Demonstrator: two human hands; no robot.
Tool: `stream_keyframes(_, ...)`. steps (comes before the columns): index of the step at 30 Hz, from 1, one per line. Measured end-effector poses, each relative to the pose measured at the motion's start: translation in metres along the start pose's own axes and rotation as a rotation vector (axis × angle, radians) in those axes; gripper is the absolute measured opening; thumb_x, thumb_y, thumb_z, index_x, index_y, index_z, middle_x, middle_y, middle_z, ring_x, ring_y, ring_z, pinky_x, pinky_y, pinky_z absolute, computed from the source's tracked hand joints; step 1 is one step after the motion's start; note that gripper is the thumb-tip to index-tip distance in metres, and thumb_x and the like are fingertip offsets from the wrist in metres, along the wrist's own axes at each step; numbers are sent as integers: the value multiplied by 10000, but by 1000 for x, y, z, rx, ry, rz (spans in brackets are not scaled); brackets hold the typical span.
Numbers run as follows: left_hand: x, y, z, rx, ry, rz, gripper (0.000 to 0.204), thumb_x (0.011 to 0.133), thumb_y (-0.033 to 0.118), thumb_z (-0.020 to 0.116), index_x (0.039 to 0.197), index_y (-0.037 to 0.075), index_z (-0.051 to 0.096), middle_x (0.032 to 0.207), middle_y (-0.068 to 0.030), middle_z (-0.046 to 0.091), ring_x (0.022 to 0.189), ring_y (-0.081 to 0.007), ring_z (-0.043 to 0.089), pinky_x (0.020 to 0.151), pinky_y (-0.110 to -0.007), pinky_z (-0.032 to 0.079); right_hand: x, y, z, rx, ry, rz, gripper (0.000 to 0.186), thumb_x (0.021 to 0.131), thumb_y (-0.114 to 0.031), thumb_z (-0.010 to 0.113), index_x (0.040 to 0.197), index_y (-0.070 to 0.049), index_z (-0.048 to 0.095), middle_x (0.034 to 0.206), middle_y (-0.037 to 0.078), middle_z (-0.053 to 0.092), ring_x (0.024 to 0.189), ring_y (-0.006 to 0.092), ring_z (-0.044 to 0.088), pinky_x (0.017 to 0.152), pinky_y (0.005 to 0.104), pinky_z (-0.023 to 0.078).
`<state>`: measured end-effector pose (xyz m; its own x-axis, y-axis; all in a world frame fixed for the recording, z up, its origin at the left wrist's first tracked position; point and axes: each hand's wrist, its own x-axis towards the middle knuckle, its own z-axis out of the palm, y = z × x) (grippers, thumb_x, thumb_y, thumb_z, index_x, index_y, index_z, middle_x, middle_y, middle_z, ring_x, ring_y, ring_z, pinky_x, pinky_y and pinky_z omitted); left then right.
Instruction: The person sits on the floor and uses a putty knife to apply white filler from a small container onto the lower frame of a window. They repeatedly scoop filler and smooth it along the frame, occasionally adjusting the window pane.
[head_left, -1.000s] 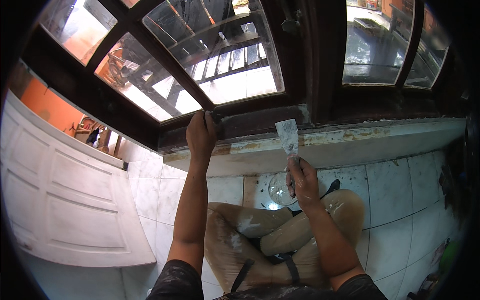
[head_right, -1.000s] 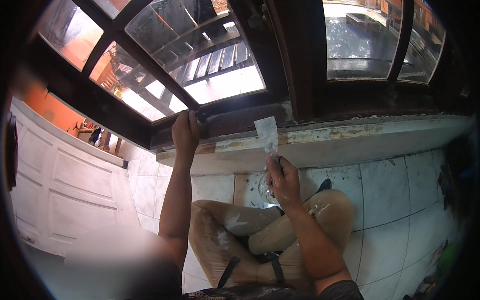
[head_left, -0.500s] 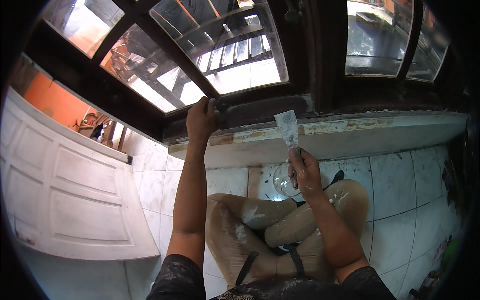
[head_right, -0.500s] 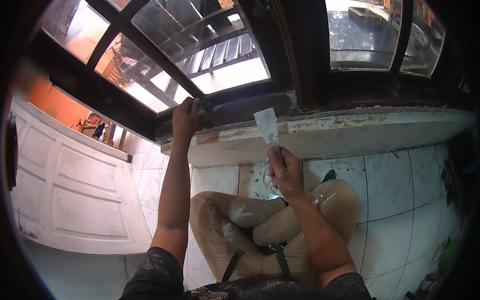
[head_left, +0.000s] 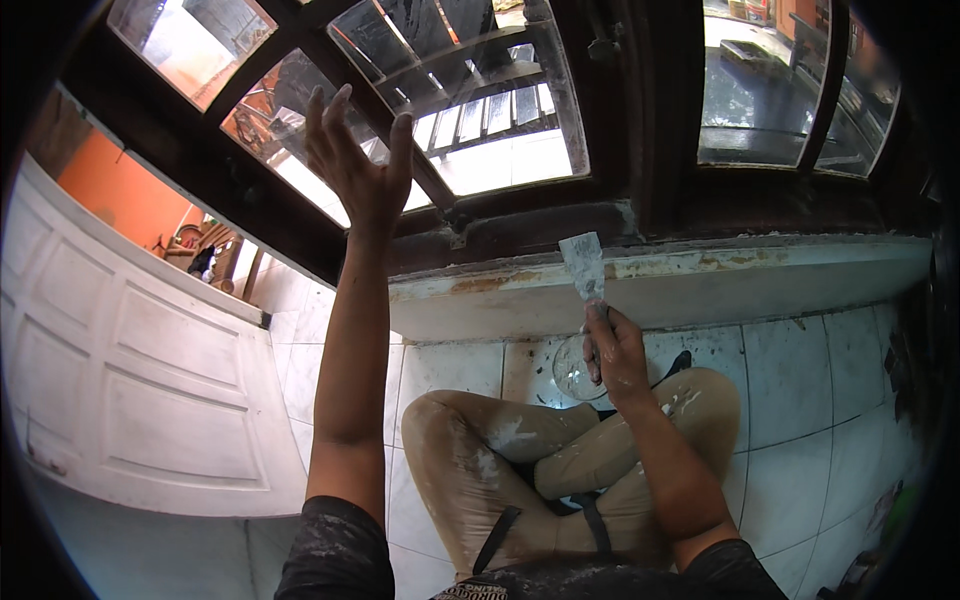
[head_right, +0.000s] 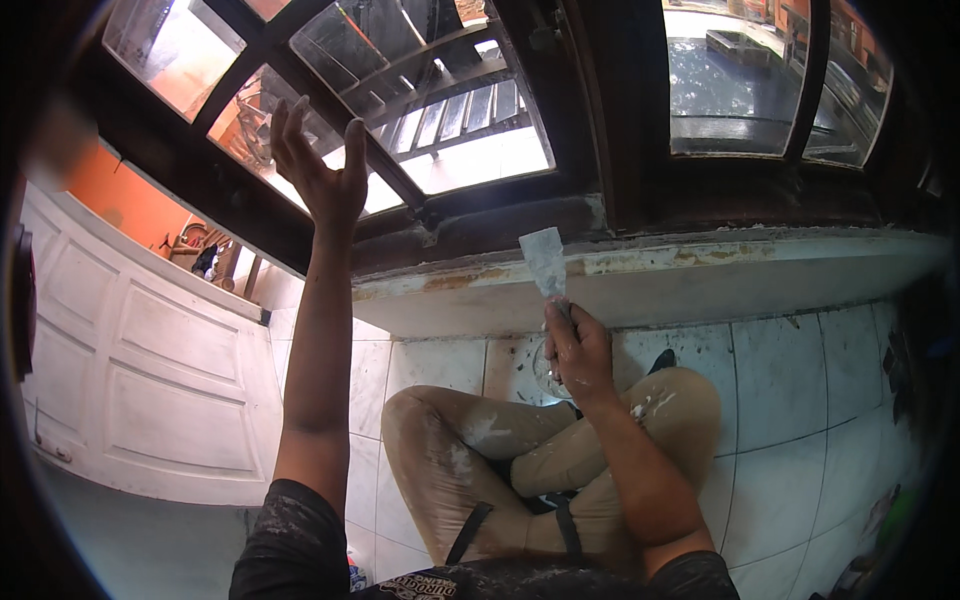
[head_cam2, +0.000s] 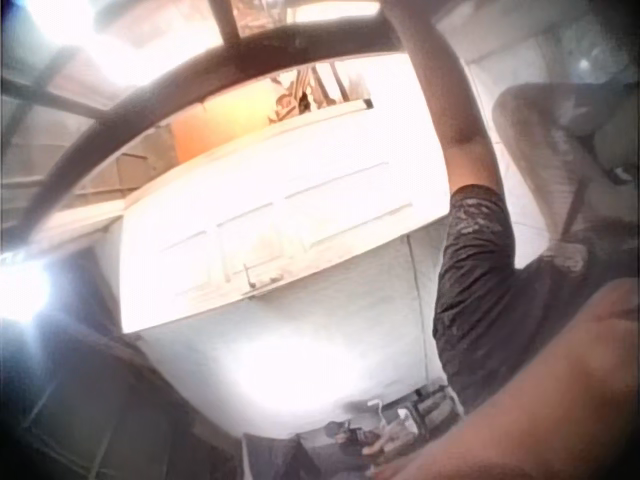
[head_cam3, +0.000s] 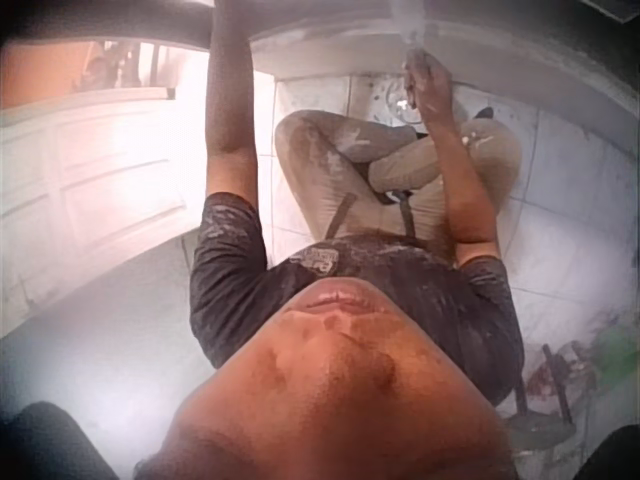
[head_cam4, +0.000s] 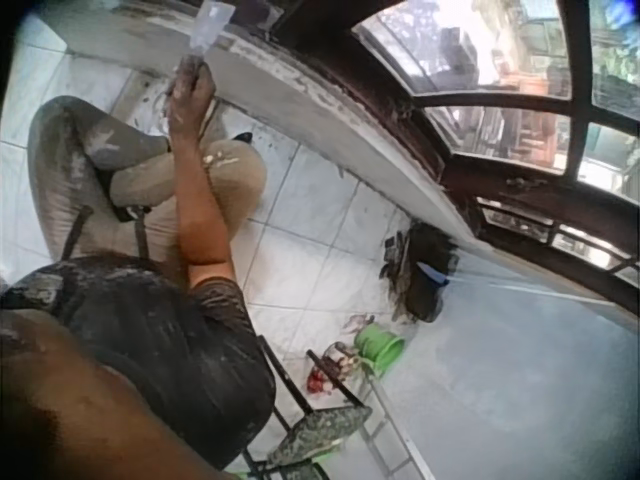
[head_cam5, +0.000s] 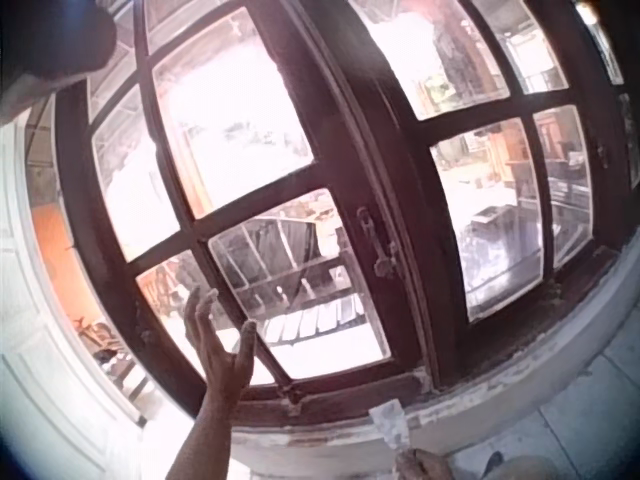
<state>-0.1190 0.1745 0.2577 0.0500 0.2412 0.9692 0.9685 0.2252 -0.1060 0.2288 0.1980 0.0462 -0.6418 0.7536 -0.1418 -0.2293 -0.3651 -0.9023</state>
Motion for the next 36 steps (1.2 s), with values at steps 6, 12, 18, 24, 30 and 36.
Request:
stream_keyframes(6, -66, 1, 27, 48, -176, -47, 1139, 1015, 729, 690, 1842, 101, 220, 1899, -294, 121, 1772, -449, 114, 1365, -645, 71, 0, -7, -2, 27, 19, -8, 403, 1182, -449, 656, 1061, -66, 685, 703, 1, 593, 450, 57, 433, 422, 253, 347)
stream_keyframes(12, -81, 2, 68, -96, -226, -138, 1287, 1027, 780, 624, 1835, 27, -38, 1889, -342, -68, 1767, -495, -75, 1357, -690, -62, 1, -5, -5, 55, -13, 22, 367, 1190, -410, 645, 1146, -50, 700, 757, 10, 603, 500, 57, 472, 436, 246, 363)
stream_keyframes(18, -80, -3, 72, -125, -260, -97, 1459, 953, 882, 646, 1804, 13, -161, 1844, -377, -230, 1721, -528, -248, 1328, -716, -151, -1, -6, 6, 68, -8, 15, 324, 1193, -366, 648, 1136, -53, 706, 738, -6, 599, 509, 47, 486, 443, 250, 367)
stream_keyframes(24, -65, 29, 60, -48, -315, -194, 1480, 923, 915, 658, 1818, 77, -172, 1858, -342, -235, 1732, -517, -227, 1320, -742, -146, -7, -10, 5, 32, -30, 54, 340, 1194, -385, 642, 1112, -60, 696, 715, -1, 597, 487, 51, 466, 438, 252, 360)
stream_keyframes(30, -10, 129, 87, -321, -82, 70, 1091, 1095, 623, 651, 1847, 53, 104, 1887, -356, -53, 1770, -479, -108, 1341, -693, -131, -7, -9, 5, 102, 43, -70, 336, 1196, -384, 637, 1093, -68, 683, 708, 4, 598, 478, 60, 462, 434, 260, 362)
stream_keyframes(36, 5, 160, 150, -238, -45, 231, 880, 1149, 366, 596, 1787, -84, 190, 1867, -363, 161, 1774, -469, 108, 1382, -661, -15, -9, -8, -1, 341, 188, -133, 415, 1219, -436, 555, 1096, -60, 679, 718, 10, 572, 524, 91, 505, 442, 272, 374)
